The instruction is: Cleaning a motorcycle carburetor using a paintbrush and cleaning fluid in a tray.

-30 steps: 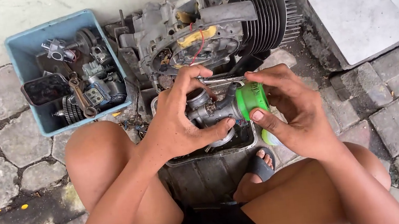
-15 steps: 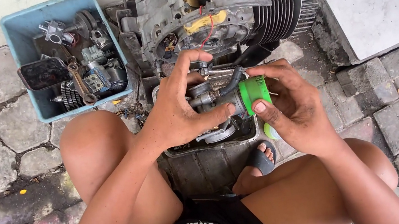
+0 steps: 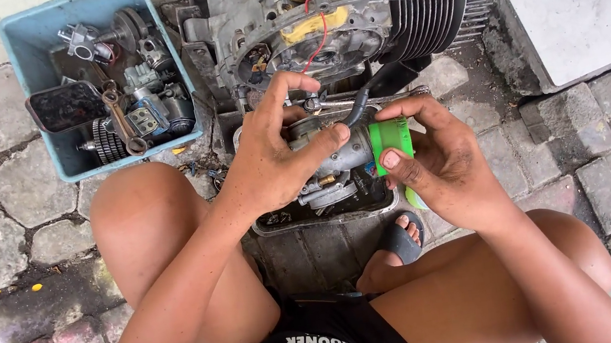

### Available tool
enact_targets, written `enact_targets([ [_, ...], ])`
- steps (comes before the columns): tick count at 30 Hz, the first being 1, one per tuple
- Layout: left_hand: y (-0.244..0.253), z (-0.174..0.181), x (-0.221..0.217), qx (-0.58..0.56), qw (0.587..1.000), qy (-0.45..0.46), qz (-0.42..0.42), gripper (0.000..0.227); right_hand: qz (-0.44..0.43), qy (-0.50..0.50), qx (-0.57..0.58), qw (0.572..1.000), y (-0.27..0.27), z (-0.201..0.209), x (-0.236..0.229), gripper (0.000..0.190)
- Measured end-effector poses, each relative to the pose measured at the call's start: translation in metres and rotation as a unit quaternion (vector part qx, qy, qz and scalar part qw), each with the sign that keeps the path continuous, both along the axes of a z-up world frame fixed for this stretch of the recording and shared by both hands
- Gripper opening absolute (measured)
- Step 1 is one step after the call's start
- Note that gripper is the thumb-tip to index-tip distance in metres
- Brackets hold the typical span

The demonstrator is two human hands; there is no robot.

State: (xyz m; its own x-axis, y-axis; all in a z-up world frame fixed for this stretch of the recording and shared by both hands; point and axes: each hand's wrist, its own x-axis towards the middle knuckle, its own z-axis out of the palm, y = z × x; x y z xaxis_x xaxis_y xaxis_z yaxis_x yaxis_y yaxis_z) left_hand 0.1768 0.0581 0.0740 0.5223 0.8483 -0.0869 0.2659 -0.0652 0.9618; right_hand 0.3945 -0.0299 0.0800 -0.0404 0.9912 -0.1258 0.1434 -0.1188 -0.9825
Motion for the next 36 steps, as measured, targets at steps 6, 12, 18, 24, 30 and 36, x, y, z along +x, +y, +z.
enact_targets([
  [6, -0.007, 0.005, 0.000, 0.066, 0.997, -0.040, -0.024, 0.053, 0.000, -0.027, -0.013, 1.000, 0.002, -0.003, 0.002, 0.035],
  [12, -0.010, 0.008, 0.001, 0.143, 0.988, -0.060, -0.008, 0.049, -0.040, 0.169, -0.077, 0.982, 0.002, -0.020, 0.000, 0.037],
  [18, -0.016, 0.014, 0.002, 0.126, 0.991, 0.038, -0.013, 0.059, -0.025, 0.320, -0.149, 0.935, 0.002, -0.030, -0.002, 0.038],
  [24, -0.016, 0.028, 0.001, 0.097, 0.992, 0.082, 0.013, 0.058, -0.018, 0.353, -0.131, 0.926, -0.003, -0.059, -0.004, 0.054],
  [30, -0.018, 0.031, -0.001, 0.095, 0.992, 0.086, 0.014, 0.071, -0.043, 0.368, -0.117, 0.921, -0.002, -0.066, -0.002, 0.050],
  [36, -0.012, 0.039, -0.014, 0.014, 0.997, 0.073, -0.032, 0.080, -0.079, 0.401, -0.089, 0.908, 0.003, -0.063, 0.006, 0.049],
])
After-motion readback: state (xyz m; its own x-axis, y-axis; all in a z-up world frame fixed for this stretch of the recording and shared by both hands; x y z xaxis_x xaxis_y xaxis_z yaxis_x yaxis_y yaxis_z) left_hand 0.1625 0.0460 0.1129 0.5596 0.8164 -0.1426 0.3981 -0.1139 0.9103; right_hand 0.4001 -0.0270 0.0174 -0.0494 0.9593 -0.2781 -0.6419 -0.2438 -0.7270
